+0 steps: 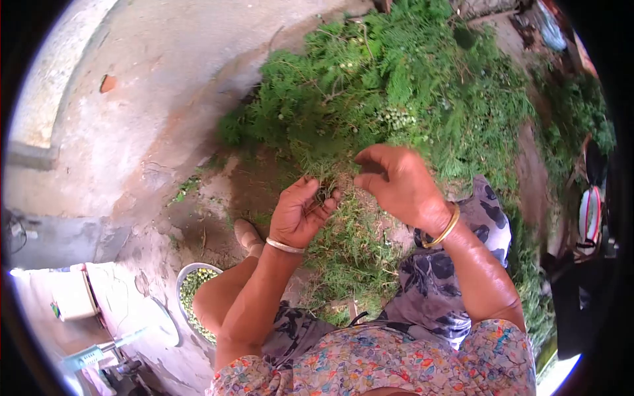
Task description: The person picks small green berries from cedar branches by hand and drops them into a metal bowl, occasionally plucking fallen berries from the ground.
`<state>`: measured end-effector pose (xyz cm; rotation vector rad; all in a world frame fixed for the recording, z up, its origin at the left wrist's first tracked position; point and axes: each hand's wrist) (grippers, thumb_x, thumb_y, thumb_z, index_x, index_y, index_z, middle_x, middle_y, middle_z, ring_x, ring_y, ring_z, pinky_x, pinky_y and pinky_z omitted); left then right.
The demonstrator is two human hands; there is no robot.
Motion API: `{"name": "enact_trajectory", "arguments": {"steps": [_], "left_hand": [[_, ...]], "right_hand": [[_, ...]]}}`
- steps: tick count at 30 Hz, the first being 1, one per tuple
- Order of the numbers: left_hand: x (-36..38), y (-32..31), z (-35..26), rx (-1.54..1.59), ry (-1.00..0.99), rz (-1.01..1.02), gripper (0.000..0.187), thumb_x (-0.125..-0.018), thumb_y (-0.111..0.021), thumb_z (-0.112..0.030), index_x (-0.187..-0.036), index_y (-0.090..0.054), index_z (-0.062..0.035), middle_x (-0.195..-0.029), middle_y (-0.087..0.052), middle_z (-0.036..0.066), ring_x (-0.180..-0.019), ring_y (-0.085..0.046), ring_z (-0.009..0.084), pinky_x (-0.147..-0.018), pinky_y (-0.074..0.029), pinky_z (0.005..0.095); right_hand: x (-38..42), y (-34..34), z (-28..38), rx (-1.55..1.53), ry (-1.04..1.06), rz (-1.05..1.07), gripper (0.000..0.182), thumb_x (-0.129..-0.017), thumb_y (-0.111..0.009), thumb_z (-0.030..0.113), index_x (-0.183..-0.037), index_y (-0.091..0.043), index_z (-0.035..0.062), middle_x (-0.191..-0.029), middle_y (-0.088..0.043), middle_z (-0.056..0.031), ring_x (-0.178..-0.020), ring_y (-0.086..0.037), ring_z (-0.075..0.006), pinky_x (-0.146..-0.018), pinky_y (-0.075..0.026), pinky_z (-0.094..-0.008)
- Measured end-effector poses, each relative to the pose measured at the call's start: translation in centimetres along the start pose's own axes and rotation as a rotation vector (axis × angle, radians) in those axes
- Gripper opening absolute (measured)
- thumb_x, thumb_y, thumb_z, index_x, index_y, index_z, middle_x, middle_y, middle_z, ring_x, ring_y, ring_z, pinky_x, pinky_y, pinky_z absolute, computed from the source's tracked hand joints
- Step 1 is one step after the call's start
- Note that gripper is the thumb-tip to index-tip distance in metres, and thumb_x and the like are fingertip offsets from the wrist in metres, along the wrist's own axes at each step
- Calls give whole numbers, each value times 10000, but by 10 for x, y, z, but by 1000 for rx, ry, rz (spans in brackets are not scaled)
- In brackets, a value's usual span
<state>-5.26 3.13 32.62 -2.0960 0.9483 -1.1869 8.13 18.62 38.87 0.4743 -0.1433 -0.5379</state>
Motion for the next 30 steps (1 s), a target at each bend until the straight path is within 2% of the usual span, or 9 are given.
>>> {"name": "enact_trajectory", "arguments": {"steps": [2, 4, 6, 8, 11, 14, 21, 25, 30], "left_hand": [[10, -6, -11, -62, -16, 59, 143, -906, -528, -62, -1027, -548, 12, -955, -626, 134, -805, -632, 213, -622, -544, 260], [20, -10, -18, -172, -12, 28, 135, -897, -545, -65, -1013, -557, 5, -956, -627, 120, -806, -628, 199, -648, -541, 277], [32, -12, -21, -144, -2, 8, 163, -899, -549, -96, -1021, -560, 12, -953, -627, 107, -808, -621, 191, -683, -533, 300], [31, -11, -14, -96, 35, 12, 210, -902, -548, -133, -1040, -560, 24, -957, -621, 101, -841, -612, 192, -724, -521, 312], [27, -5, -6, -119, 55, 41, 160, -903, -496, -97, -1028, -551, -15, -985, -586, 87, -875, -588, 197, -795, -504, 327], [35, -12, -11, -214, 2, 59, 183, -892, -518, -92, -1011, -569, 36, -940, -613, 99, -806, -601, 191, -681, -504, 331], [37, -5, -11, -251, 12, 13, 176, -896, -556, -149, -975, -573, 8, -892, -623, 84, -716, -587, 172, -579, -457, 262], [37, 7, -17, -241, 3, 1, 210, -893, -579, -177, -1010, -557, -4, -918, -624, 82, -666, -577, 167, -532, -435, 237], [31, 13, -20, -60, -15, -27, 252, -864, -558, -60, -1099, -521, 24, -978, -622, 112, -792, -613, 223, -652, -512, 282]], "right_hand": [[0, -6, 7, 14, 46, 57, 383, -717, -704, 20, -1073, -583, -52, -895, -656, -157, -770, -614, -160, -689, -500, -289], [-1, -16, 13, -40, 227, 124, 450, -677, -710, 76, -1076, -555, -67, -950, -611, -268, -835, -624, -377, -715, -492, -406], [-2, -32, 7, -29, 305, 131, 532, -650, -717, 57, -1131, -526, -62, -1027, -592, -262, -897, -605, -385, -765, -486, -413], [-4, -41, 2, 25, 501, 79, 422, -649, -703, 78, -1029, -570, -50, -919, -615, -225, -863, -598, -388, -755, -481, -442], [-4, -45, -2, 121, 392, 149, 260, -647, -670, 139, -836, -580, -15, -805, -602, -198, -812, -588, -388, -705, -469, -461], [-9, -50, -1, 139, 337, 143, 196, -649, -653, 147, -761, -578, 5, -742, -596, -202, -763, -591, -396, -669, -462, -472], [-11, -50, 6, 274, 213, 168, 154, -706, -648, 130, -796, -595, 16, -712, -596, -169, -704, -590, -388, -625, -455, -464], [-12, -50, 6, 71, 144, 13, 134, -728, -633, 119, -782, -594, 4, -716, -611, -186, -729, -596, -386, -640, -459, -464], [-14, -34, 4, 169, 104, -5, 145, -714, -603, 77, -828, -611, -12, -747, -619, -195, -760, -600, -389, -686, -466, -466]]}}
Point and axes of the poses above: each hand's wrist, its own x-axis away from the middle knuckle, its own y-axis out of the back of the hand, z = x × y
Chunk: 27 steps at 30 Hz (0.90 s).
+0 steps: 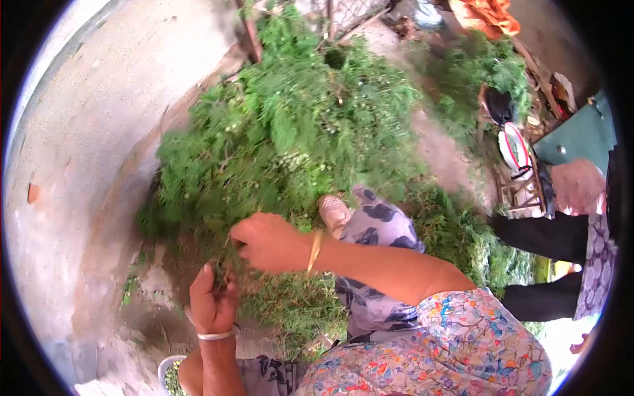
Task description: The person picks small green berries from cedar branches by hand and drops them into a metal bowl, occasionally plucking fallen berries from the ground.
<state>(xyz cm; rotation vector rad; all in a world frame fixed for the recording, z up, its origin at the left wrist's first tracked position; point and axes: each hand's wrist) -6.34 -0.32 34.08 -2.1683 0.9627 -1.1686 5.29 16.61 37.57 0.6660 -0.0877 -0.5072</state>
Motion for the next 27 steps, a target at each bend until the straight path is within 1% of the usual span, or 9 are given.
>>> {"name": "enact_trajectory", "arguments": {"steps": [2, 4, 7, 9, 12, 17, 19, 23, 27], "left_hand": [[2, -5, -3, -11, -92, -19, 326, -840, -521, 13, -1161, -488, 60, -1028, -604, 162, -919, -612, 286, -785, -534, 336], [1, -5, -3, -61, -129, 12, 378, -817, -490, 65, -1193, -463, 91, -1093, -570, 221, -1007, -587, 323, -874, -518, 363], [3, -8, -3, -50, -132, 17, 390, -804, -470, 112, -1194, -456, 113, -1120, -559, 244, -1030, -580, 337, -874, -521, 370], [4, -9, -2, -40, -134, 30, 384, -808, -464, 119, -1191, -450, 127, -1108, -567, 240, -1011, -593, 334, -869, -526, 371], [6, -16, -1, -56, -114, 70, 372, -818, -467, 116, -1188, -445, 142, -1090, -582, 225, -970, -618, 321, -854, -536, 377], [3, -15, 5, -55, -73, 118, 402, -803, -448, 125, -1205, -451, 122, -1135, -565, 205, -1012, -603, 296, -900, -526, 411], [5, -17, 6, -48, -71, 134, 401, -813, -443, 111, -1214, -429, 136, -1102, -568, 199, -999, -604, 294, -907, -520, 421], [6, -13, 5, -45, -52, 167, 375, -866, -412, 34, -1221, -403, 153, -1119, -551, 197, -1009, -593, 301, -912, -513, 448], [9, -20, 0, 74, -50, 171, 350, -922, -406, -67, -1192, -422, 155, -1135, -545, 208, -1003, -592, 315, -904, -513, 458]], "right_hand": [[1, 10, -7, 64, 213, 613, 133, -666, -612, 51, -779, -610, -19, -770, -613, -231, -783, -597, -425, -666, -481, -480], [15, -5, -29, 89, 353, 558, 202, -647, -578, 30, -836, -627, -17, -770, -610, -241, -768, -607, -408, -646, -486, -477], [2, 0, -7, 243, 167, 580, 221, -660, -581, 31, -870, -633, -18, -772, -610, -230, -740, -611, -385, -631, -491, -456], [-3, -2, -8, 246, 157, 217, 302, -687, -588, 0, -984, -638, 17, -807, -630, -171, -690, -606, -351, -621, -492, -386], [-2, -2, 5, 30, 276, -104, 191, -704, -626, 39, -891, -623, 1, -767, -615, -182, -697, -604, -358, -614, -482, -425], [-1, -6, 10, -169, 180, 89, 180, -699, -656, 59, -860, -606, -7, -716, -589, -160, -673, -591, -349, -609, -476, -421], [-1, -16, 4, 61, 427, -6, 214, -686, -674, 8, -890, -613, -13, -764, -614, -146, -718, -611, -328, -627, -488, -359], [1, -16, -2, 175, 424, 135, 216, -668, -662, -17, -879, -614, -15, -763, -615, -155, -727, -603, -332, -629, -490, -357], [0, -16, 3, -173, 181, 111, 106, -714, -629, 14, -813, -619, -20, -694, -603, -173, -649, -603, -320, -596, -475, -387]]}}
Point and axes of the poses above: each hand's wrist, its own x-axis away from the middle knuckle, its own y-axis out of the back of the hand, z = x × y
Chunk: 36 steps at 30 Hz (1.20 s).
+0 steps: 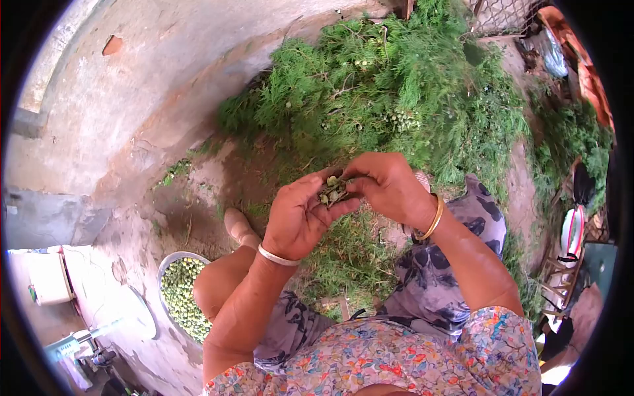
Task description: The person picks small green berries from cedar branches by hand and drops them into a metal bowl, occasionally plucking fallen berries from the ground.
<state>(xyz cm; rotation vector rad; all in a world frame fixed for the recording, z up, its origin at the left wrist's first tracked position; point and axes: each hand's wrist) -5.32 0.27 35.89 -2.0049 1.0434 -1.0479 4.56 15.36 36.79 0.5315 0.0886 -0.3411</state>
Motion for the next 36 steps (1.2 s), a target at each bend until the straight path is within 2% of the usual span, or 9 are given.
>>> {"name": "enact_trajectory", "arguments": {"steps": [2, 4, 8, 18, 20, 22, 26, 28, 36], "left_hand": [[-1, 4, 0, 43, 32, -12, 413, -943, -447, -208, -1203, -424, 113, -1156, -530, 212, -999, -588, 328, -853, -528, 431], [1, 1, -3, 19, 41, 5, 382, -950, -444, -196, -1166, -452, 119, -1111, -560, 208, -956, -609, 318, -816, -540, 411], [3, 5, -4, -128, 46, 69, 316, -953, -450, -179, -1086, -522, 98, -1010, -616, 181, -843, -649, 289, -692, -553, 349], [-2, 14, -1, -115, 14, -84, 250, -934, -502, -174, -1010, -556, 57, -960, -631, 154, -827, -647, 273, -702, -551, 355], [-5, 17, -1, -46, -40, -113, 401, -961, -450, -280, -1120, -483, 87, -1046, -585, 223, -939, -604, 327, -834, -525, 392], [-7, 17, -3, 0, -48, -113, 460, -956, -449, -329, -1139, -460, 93, -1081, -560, 240, -986, -579, 349, -875, -503, 412], [-7, 15, -7, 48, -55, -47, 620, -931, -451, -452, -1182, -408, 114, -1149, -506, 270, -1071, -522, 393, -954, -450, 458], [-6, 13, -5, 38, -49, -25, 639, -930, -445, -464, -1190, -400, 118, -1150, -507, 263, -1074, -521, 387, -959, -443, 465], [-8, 7, 4, 133, 42, 16, 487, -980, -360, -392, -1203, -390, 40, -1200, -453, 187, -1081, -522, 312, -923, -480, 473]], "right_hand": [[0, 2, 4, -101, -94, 6, 73, -734, -621, 10, -796, -616, -27, -687, -608, -178, -627, -608, -309, -583, -475, -374], [-1, 3, 8, -155, -228, 50, 50, -769, -611, 11, -795, -612, -32, -673, -610, -180, -589, -611, -277, -551, -468, -349], [-3, 4, 9, -37, -128, 37, 52, -782, -613, 17, -788, -612, -34, -656, -607, -167, -581, -607, -231, -538, -462, -342], [-4, 13, 12, -194, -226, 49, 47, -777, -616, 9, -796, -622, -34, -615, -587, -119, -541, -507, -128, -517, -420, -277], [-4, 19, 18, -262, -239, 62, 55, -774, -617, 9, -804, -624, -36, -616, -586, -112, -547, -495, -117, -520, -415, -267], [-2, 30, 24, -240, -264, 328, 86, -766, -628, 31, -813, -626, -41, -692, -627, -130, -598, -555, -149, -550, -437, -294], [8, 22, 2, -23, -45, 331, 121, -736, -646, 49, -827, -632, -29, -753, -633, -162, -662, -610, -238, -582, -462, -347], [4, 16, 1, 341, 122, -65, 175, -700, -665, 68, -852, -634, -14, -763, -615, -172, -715, -605, -336, -624, -471, -414], [4, 0, 3, 287, 81, -7, 142, -686, -665, 74, -799, -608, 11, -694, -557, -147, -683, -575, -359, -612, -460, -442]]}}
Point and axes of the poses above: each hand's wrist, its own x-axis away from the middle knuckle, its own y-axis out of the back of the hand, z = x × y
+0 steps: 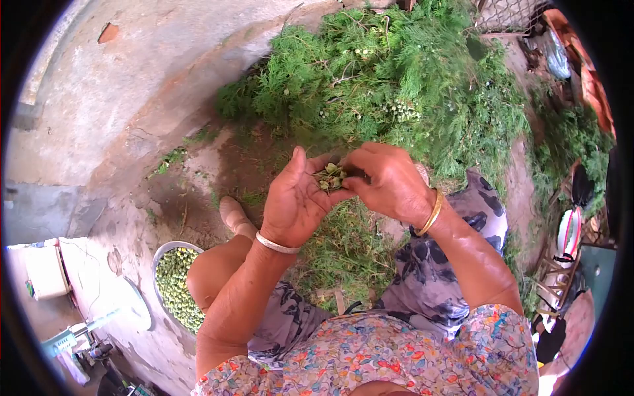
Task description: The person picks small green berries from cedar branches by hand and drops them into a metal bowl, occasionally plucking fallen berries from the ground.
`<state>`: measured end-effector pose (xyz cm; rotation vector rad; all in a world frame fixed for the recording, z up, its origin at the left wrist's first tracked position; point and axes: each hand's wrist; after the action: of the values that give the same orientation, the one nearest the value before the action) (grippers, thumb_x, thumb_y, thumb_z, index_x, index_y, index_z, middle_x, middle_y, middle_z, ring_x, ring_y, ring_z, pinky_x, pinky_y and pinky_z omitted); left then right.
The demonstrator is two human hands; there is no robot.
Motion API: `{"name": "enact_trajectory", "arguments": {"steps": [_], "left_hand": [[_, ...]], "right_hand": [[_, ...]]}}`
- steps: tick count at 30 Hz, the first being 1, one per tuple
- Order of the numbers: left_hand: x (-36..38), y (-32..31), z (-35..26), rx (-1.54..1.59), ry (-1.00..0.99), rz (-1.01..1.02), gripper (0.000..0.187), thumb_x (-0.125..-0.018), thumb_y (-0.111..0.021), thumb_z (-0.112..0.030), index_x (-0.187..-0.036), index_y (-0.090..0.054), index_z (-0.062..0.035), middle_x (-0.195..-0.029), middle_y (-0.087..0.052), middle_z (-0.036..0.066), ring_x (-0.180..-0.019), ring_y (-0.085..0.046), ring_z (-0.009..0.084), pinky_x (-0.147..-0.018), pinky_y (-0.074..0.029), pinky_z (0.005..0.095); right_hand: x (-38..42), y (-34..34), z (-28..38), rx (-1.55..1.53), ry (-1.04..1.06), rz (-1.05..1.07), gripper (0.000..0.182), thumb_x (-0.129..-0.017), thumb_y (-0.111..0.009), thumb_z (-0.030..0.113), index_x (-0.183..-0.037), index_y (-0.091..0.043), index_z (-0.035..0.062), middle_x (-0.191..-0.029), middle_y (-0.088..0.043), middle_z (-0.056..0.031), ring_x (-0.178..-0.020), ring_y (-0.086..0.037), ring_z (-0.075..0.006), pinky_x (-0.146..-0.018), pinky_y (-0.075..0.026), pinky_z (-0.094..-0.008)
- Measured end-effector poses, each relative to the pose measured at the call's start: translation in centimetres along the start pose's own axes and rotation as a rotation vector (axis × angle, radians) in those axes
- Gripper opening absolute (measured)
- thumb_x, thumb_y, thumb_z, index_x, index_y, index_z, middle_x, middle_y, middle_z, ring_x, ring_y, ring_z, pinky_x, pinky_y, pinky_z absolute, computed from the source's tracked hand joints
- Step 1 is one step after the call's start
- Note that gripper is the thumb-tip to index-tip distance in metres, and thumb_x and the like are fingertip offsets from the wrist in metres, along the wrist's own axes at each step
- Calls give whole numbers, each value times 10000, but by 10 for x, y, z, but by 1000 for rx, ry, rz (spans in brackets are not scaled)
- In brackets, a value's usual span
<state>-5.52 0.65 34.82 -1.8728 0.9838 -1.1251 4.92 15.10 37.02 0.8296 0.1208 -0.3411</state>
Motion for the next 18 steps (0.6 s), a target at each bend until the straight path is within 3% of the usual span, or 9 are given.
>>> {"name": "enact_trajectory", "arguments": {"steps": [2, 5, 8, 9, 12, 14, 15, 16, 18], "left_hand": [[-1, 2, 3, -28, -32, -8, 468, -981, -360, -386, -1200, -395, 27, -1200, -447, 189, -1080, -523, 316, -916, -484, 481], [1, -3, 0, 16, -21, -53, 456, -979, -372, -380, -1205, -395, 15, -1194, -460, 180, -1081, -526, 310, -916, -481, 492], [2, -7, -4, 21, -51, -38, 459, -975, -381, -382, -1205, -393, 16, -1189, -472, 167, -1083, -528, 305, -921, -473, 500], [3, -7, -5, 22, -53, -40, 459, -975, -381, -382, -1205, -393, 16, -1189, -472, 167, -1083, -528, 305, -921, -473, 500], [3, -6, -6, 7, -82, -6, 457, -972, -387, -389, -1194, -411, 9, -1176, -490, 155, -1086, -527, 304, -923, -467, 503], [1, -2, -5, -96, -76, 17, 750, -910, -431, -532, -1225, -334, 142, -1191, -475, 232, -1103, -519, 355, -1034, -362, 472], [1, -2, -4, -96, -76, 16, 750, -910, -431, -532, -1225, -334, 142, -1191, -475, 232, -1103, -519, 355, -1034, -362, 472], [1, -3, -2, -82, -85, -10, 746, -907, -435, -535, -1223, -344, 135, -1178, -482, 231, -1084, -526, 348, -1025, -371, 464], [1, -1, 1, -69, -91, -37, 743, -904, -440, -539, -1221, -353, 127, -1165, -489, 229, -1064, -534, 341, -1017, -380, 455]], "right_hand": [[0, -2, -1, 75, 58, 27, 131, -682, -667, 72, -779, -604, 12, -688, -550, -147, -673, -571, -362, -596, -460, -437], [-1, 1, 5, -69, -63, 9, 117, -698, -648, 59, -789, -609, -4, -714, -575, -148, -655, -604, -299, -582, -476, -391], [-6, 10, 11, -565, -373, 15, 138, -762, -547, 33, -834, -600, -72, -802, -640, -137, -703, -620, -151, -576, -490, -280], [-8, 14, 13, -566, -372, 18, 138, -762, -547, 33, -834, -600, -72, -802, -640, -137, -703, -620, -151, -576, -490, -280], [-13, 26, 14, -1241, -610, 45, 161, -771, -581, 45, -885, -604, -66, -764, -644, -91, -652, -605, -137, -542, -481, -245], [-15, 28, 22, -1029, -598, 100, 159, -768, -584, 41, -888, -606, -60, -774, -645, -104, -671, -616, -153, -551, -484, -265], [-15, 28, 25, -817, -580, 151, 157, -764, -587, 37, -892, -609, -53, -784, -646, -118, -689, -626, -170, -560, -487, -285], [-13, 21, 23, -817, -581, 151, 157, -764, -587, 37, -892, -609, -53, -784, -646, -118, -689, -626, -170, -560, -487, -285], [-4, -2, 12, -437, -322, 98, 170, -739, -627, 42, -883, -609, -47, -750, -639, -137, -652, -612, -181, -549, -477, -325]]}}
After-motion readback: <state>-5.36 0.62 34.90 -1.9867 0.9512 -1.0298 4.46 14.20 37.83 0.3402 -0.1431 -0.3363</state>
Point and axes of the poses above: each hand's wrist, its own x-axis away from the middle knuckle, its own y-axis out of the back of the hand, z = x × y
